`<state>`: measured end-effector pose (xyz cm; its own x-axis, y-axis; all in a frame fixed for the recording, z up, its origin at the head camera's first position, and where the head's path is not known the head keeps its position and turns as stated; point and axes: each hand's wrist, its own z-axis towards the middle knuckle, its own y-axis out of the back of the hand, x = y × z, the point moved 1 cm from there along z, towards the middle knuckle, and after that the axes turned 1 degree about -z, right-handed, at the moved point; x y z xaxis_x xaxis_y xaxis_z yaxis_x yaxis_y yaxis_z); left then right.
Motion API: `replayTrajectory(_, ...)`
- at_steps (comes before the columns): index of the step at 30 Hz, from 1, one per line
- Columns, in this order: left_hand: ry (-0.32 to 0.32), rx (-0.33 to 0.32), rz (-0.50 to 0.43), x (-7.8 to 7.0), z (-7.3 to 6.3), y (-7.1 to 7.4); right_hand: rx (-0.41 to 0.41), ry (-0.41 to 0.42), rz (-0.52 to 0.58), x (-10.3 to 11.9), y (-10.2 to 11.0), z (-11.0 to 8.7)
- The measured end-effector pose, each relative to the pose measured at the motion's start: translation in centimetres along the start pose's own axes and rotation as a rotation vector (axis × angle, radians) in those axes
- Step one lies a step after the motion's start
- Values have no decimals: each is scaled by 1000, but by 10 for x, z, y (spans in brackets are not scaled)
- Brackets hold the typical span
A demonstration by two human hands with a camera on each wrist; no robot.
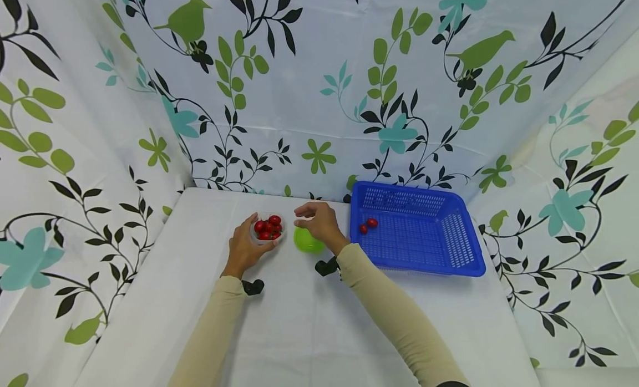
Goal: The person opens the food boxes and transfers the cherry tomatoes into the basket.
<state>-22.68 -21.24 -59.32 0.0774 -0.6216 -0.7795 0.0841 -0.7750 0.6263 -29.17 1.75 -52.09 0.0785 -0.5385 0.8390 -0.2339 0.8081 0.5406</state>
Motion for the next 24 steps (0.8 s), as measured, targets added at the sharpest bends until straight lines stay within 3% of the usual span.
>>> replayTrajectory(13,12,-3,10,0,0,-1,21,59,-52,0,-36,-3)
replayTrajectory(24,7,-15,10,0,0,-1,27,47,-83,1,-57,-1)
